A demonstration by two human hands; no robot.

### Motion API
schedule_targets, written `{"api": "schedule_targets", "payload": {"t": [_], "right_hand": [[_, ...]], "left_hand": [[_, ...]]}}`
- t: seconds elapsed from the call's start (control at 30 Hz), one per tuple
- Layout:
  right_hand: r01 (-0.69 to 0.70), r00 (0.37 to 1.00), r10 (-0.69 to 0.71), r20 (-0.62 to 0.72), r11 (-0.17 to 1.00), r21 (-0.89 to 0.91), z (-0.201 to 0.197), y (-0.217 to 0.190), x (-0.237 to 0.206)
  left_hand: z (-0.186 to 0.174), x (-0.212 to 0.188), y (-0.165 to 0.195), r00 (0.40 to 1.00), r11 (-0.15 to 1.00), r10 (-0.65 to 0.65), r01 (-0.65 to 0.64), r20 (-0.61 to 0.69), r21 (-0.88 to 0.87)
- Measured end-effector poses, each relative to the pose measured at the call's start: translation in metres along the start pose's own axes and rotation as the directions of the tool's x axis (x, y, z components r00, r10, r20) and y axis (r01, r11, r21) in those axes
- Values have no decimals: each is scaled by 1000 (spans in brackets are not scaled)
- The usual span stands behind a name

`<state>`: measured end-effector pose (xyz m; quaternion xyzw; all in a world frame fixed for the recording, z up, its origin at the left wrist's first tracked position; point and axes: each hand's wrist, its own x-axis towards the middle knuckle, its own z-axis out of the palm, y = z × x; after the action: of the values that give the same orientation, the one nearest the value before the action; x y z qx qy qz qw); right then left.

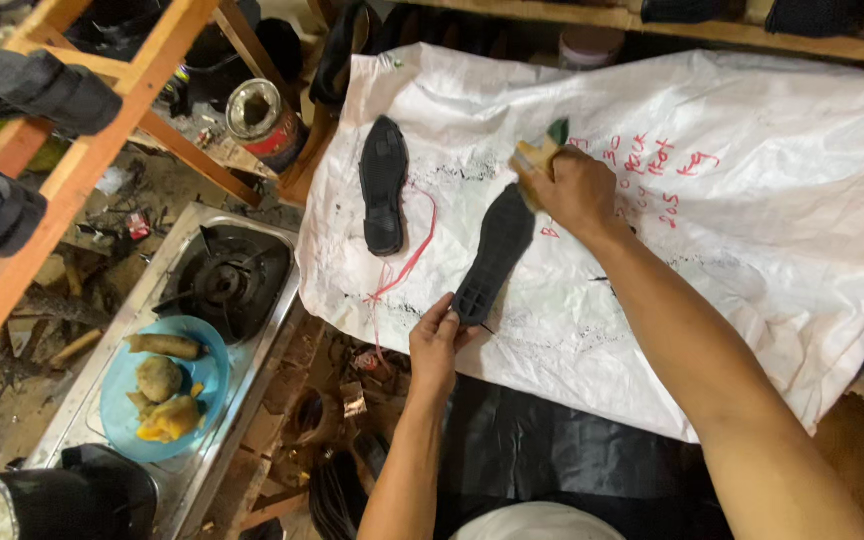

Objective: The person brushes black powder onto rubber shoe soles one at a time using a wide bristle brush, working over a white sack on the work table. They turn each sole over to coat both sides, set finished soles aside, and pick up the next sole to continue brushing.

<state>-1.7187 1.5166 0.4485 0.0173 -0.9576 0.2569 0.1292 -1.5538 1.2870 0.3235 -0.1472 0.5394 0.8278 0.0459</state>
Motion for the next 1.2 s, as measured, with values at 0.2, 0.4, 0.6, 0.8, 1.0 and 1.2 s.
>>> {"api": "schedule_targets", "payload": {"t": [0.2,0.4,0.6,0.8,1.0,1.2], "right_hand": [[-102,972,71,222,986,134,-15,14,-6],[47,999,-45,-13,948,314,-33,10,-34],[44,998,-20,-65,915,401,-42,12,-53],[-62,984,167,-68,669,741,-49,0,-51],[79,959,-213,189,835,544,4,-42,-62],[-217,925,133,355,954,207,30,-21,-12]], "left_hand": [[2,-6,18,1000,1000,-5,4,12,10],[12,-35,49,995,930,68,-91,77,355],[16,-31,54,902,626,356,-425,245,654],[-13,-15,44,1000,996,15,-17,-25,-85],[-27,-18,28,995,996,-47,40,-83,-82],[-35,-19,27,997,999,-16,19,-75,48]]}}
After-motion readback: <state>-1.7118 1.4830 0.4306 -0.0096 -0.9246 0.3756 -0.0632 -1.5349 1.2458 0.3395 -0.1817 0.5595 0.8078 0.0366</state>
